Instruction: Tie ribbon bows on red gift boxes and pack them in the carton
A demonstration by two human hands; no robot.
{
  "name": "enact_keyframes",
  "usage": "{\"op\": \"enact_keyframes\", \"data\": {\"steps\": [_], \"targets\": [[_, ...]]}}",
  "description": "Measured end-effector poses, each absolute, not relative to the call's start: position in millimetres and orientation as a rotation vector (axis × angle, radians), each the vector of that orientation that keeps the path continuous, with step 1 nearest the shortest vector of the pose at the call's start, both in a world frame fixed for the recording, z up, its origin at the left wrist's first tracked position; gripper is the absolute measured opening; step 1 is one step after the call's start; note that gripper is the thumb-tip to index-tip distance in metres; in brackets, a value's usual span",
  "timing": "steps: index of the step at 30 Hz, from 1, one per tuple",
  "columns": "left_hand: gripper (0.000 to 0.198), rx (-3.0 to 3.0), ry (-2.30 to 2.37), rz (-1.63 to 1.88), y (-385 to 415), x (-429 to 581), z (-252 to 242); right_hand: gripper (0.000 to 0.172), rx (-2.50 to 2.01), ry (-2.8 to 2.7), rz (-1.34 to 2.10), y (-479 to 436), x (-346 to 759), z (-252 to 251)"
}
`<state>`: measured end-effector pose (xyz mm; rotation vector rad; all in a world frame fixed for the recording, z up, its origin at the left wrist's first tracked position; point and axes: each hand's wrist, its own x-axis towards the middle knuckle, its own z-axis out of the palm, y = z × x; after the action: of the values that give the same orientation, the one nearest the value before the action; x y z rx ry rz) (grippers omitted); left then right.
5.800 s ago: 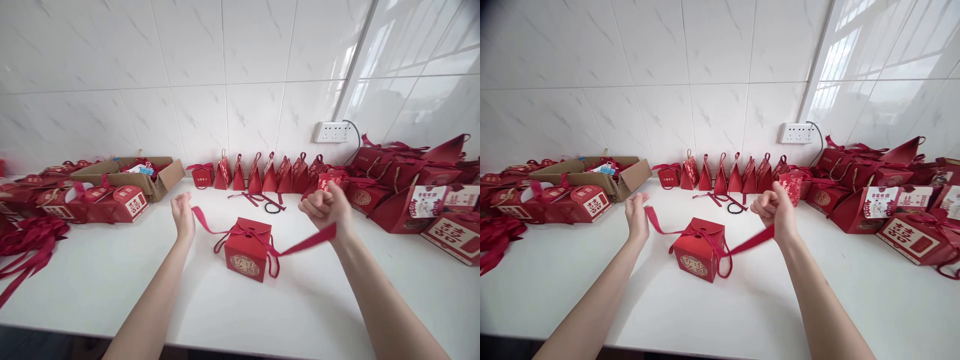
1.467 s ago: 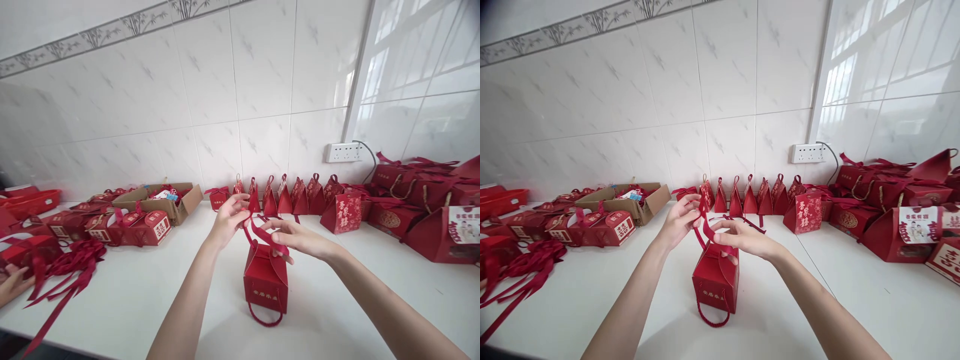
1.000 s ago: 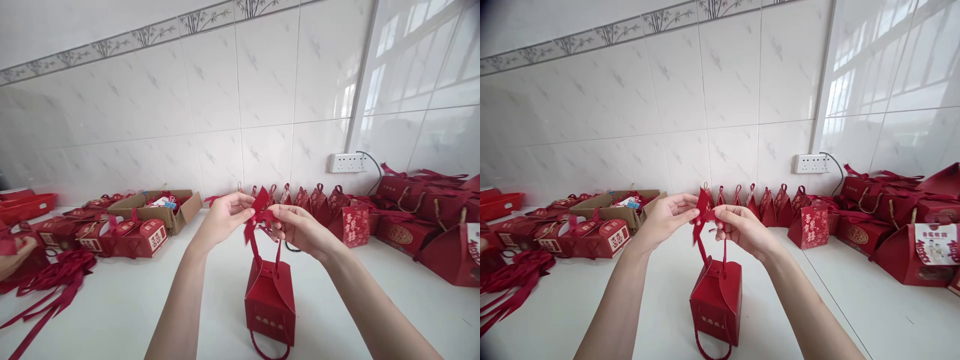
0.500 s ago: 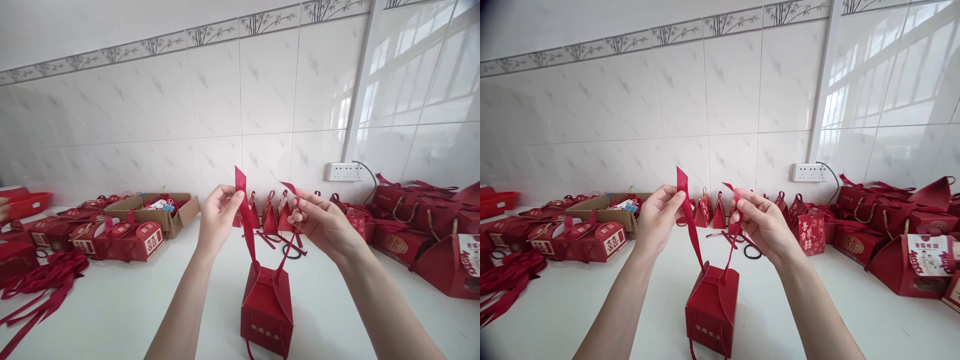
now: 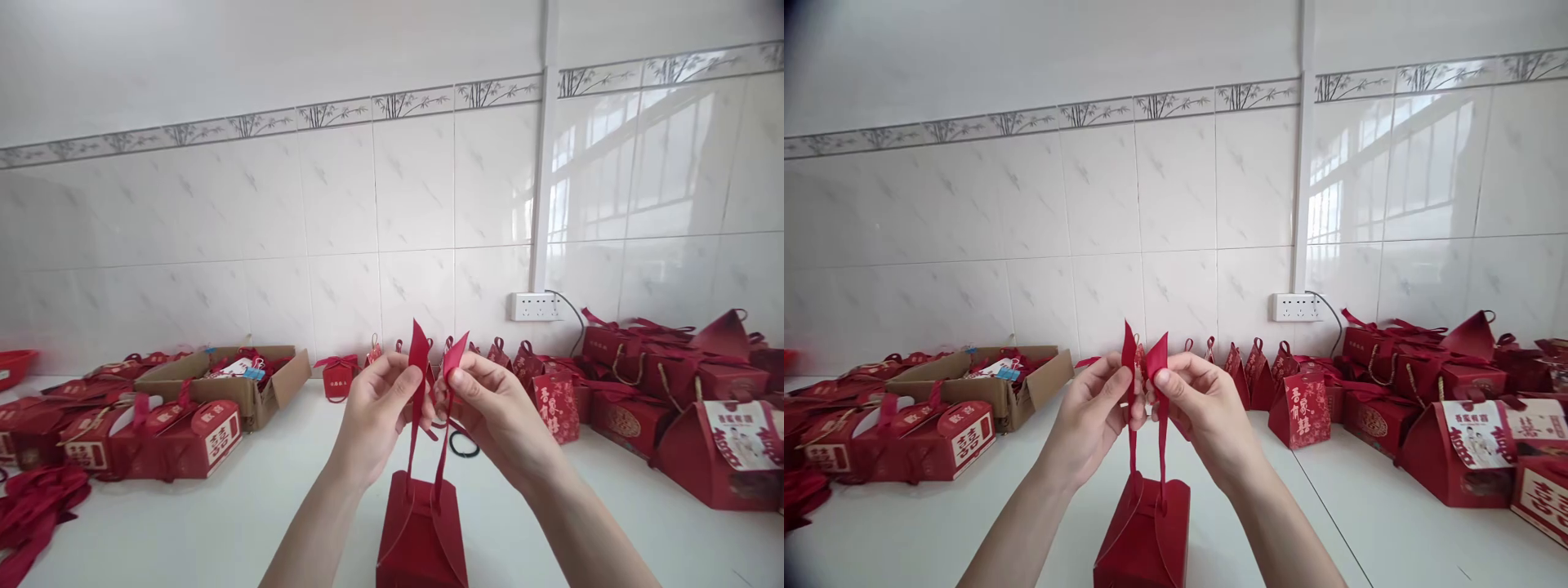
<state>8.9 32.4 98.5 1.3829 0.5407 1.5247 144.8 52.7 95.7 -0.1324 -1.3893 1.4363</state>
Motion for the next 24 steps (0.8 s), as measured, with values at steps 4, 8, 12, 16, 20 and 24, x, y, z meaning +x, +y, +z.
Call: {"op": "enact_keyframes", "data": {"steps": [4, 8, 12, 16, 20, 24], "targets": [[0.021, 1.442, 0.603, 1.566, 24, 12, 102, 0.013, -0.069, -1.414, 1.424, 47, 143, 96], [0.017, 1.533, 0.712, 1.642, 18, 12, 103, 0.009, -0.114, -1.482, 1.296, 42, 144, 96], [0.014, 1.642, 0.763, 1.588, 14, 7, 106, 0.012, -0.197, -1.468, 1.197, 37, 145, 99], [0.017, 1.738, 0.757, 1.459, 11, 0, 109, 0.024, -0.311, -1.456, 1.175, 34, 147, 101], [0.021, 1.794, 0.643, 1.344, 9, -5, 109, 0.028, -0.42, -1.464, 1.101, 32, 149, 101], [0.023, 1.809, 0.691, 1.314, 9, -2, 109, 0.019, -0.47, -1.546, 0.984, 31, 149, 100]]}}
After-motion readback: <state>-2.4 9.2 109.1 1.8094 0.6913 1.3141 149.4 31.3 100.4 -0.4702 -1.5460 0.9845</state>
